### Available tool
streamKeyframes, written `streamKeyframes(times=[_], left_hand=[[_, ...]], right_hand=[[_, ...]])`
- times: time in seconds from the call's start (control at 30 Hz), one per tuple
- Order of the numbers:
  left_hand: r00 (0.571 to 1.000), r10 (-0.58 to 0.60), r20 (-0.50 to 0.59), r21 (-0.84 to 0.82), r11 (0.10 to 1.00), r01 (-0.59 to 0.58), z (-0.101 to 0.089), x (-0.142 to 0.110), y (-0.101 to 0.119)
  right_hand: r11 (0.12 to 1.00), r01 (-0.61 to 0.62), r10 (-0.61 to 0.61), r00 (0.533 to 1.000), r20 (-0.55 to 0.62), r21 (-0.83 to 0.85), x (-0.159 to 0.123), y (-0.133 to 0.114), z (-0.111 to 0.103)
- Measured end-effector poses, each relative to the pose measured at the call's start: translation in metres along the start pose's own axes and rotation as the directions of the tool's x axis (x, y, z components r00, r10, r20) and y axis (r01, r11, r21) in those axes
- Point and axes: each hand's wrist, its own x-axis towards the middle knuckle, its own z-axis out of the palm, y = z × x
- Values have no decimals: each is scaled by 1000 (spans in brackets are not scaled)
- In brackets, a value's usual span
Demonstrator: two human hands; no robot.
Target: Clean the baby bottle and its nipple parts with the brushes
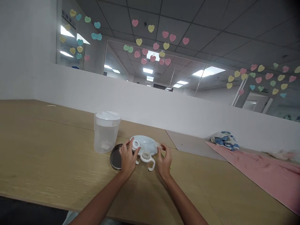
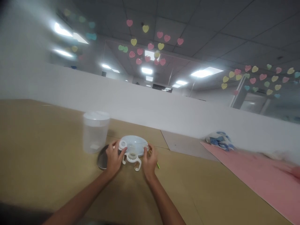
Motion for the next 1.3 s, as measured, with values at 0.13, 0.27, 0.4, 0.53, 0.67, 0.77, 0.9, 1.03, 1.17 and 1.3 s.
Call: streamKeyframes(times=[0.13, 0.27, 0.4, 0.53, 0.67, 0.77, 0.9, 1.03, 1.17, 1.3], left_hand=[[992, -2, 123, 69, 998, -6, 0, 4, -1], [986, -15, 167, 130, 991, -7, 2, 4, -4], [978, -19, 206, 134, 991, -9, 8, 4, -7], [974, -76, 216, 147, 988, 45, 11, 6, -6], [974, -120, 191, 162, 983, 89, 13, 7, -2], [973, -164, 162, 203, 971, 129, 15, 8, 0], [962, -167, 217, 256, 960, 109, 20, 19, 1], [931, -135, 339, 291, 956, 33, 26, 36, -1], [912, -74, 402, 277, 960, -44, 29, 46, -4], [905, -9, 424, 248, 963, -106, 18, 47, -5]], right_hand=[[994, -102, 107, 983, 146, -45, 0, 27, 9], [996, -75, 84, 976, 202, -51, 0, 44, 13], [997, -11, 30, 971, 239, -79, -1, 48, 15], [990, 42, -5, 963, 268, -131, -4, 49, 17], [993, 44, -10, 957, 289, -111, -4, 45, 15], [999, 33, -29, 961, 276, -8, -3, 35, 8], [969, 186, -236, 896, 375, 165, -6, 18, -2], [899, 383, -437, 800, 411, 211, -10, 8, -6], [893, 401, -450, 808, 381, 205, -10, 7, -5], [899, 396, -438, 817, 376, 187, -10, 9, -6]])
